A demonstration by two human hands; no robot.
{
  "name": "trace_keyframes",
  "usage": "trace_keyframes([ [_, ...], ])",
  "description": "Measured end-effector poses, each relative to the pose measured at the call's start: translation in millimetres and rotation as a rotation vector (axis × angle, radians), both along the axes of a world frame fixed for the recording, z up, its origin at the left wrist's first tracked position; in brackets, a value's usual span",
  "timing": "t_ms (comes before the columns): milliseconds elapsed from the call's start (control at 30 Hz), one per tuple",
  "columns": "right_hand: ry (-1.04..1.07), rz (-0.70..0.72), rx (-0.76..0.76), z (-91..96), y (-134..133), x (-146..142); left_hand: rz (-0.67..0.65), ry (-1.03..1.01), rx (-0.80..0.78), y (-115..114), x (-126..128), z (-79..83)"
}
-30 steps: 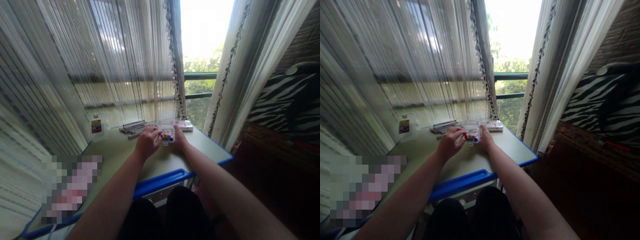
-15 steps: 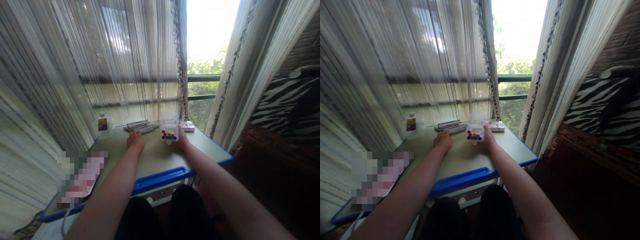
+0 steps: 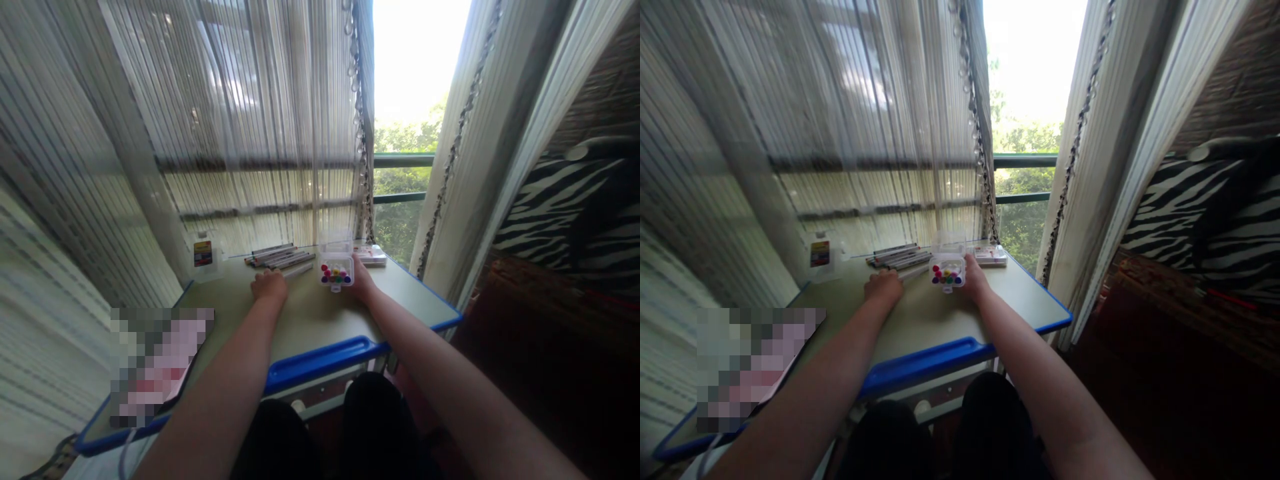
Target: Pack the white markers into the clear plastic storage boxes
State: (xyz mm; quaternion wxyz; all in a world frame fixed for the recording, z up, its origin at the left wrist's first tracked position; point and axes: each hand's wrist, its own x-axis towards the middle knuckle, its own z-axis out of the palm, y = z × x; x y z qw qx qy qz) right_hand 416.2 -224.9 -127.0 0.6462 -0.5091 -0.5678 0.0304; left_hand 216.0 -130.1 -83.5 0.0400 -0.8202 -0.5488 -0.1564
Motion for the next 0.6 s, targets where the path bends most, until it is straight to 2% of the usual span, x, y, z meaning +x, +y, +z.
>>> trace_keyframes([
  [100,-0.037,-0.066,0.023,-1.3,2,4,-0.121,-0.135,0.11,-8,5,6.6],
  [233,-0.094,-0.207,0.05,-3.0,3,8,-0.345,-0.45,0.399,-19,8,14.9],
  [400,-0.09,-0.199,0.045,-5.4,5,10,-0.528,-0.778,0.744,-35,4,23.8],
  [467,-0.088,-0.195,0.04,-5.8,6,10,-0.56,-0.872,0.795,-41,2,27.2],
  [600,-0.065,-0.182,-0.002,-5.4,5,9,-0.608,-1.013,0.77,-48,-1,29.5],
])
